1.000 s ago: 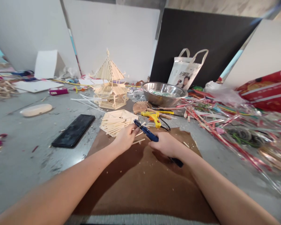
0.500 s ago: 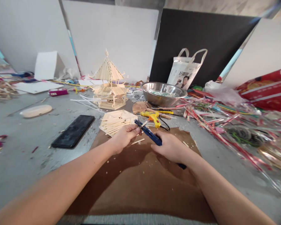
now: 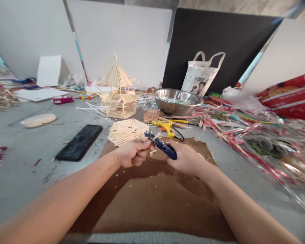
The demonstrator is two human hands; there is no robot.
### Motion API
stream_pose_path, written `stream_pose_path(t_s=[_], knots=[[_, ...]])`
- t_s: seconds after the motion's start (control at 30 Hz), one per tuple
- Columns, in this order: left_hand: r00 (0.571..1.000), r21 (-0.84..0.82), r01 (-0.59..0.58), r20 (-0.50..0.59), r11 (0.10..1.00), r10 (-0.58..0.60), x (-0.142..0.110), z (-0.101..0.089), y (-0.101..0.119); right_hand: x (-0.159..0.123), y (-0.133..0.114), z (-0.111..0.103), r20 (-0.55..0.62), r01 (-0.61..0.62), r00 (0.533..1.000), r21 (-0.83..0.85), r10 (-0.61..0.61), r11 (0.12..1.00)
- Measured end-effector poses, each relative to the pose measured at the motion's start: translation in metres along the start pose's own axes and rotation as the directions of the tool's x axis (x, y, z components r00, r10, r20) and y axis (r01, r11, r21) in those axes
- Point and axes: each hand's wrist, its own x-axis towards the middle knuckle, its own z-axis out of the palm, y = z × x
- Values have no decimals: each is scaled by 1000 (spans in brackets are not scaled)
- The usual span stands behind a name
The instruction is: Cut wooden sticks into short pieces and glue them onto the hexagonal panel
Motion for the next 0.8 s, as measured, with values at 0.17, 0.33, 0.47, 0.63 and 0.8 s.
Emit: stream_pose_path(t_s=[0.17,0.33,0.47,0.63,0.8], knots=[[1000,-7,20,3,1000,-20,0,0,0,1,0,-1,15,-20,1000,-26,21,999],[996,46,10,-92,999,-5,0,3,1,2,-5,1,15,-56,998,7,56,998],[989,97,-9,-143,995,23,0,4,2,1,-8,2,43,-129,991,-4,129,992],[976,176,-41,-201,983,77,2,6,2,2,-10,4,25,-172,985,-24,172,985],[952,285,-46,-278,957,129,5,8,2,5,-11,5,49,-192,980,2,191,981]])
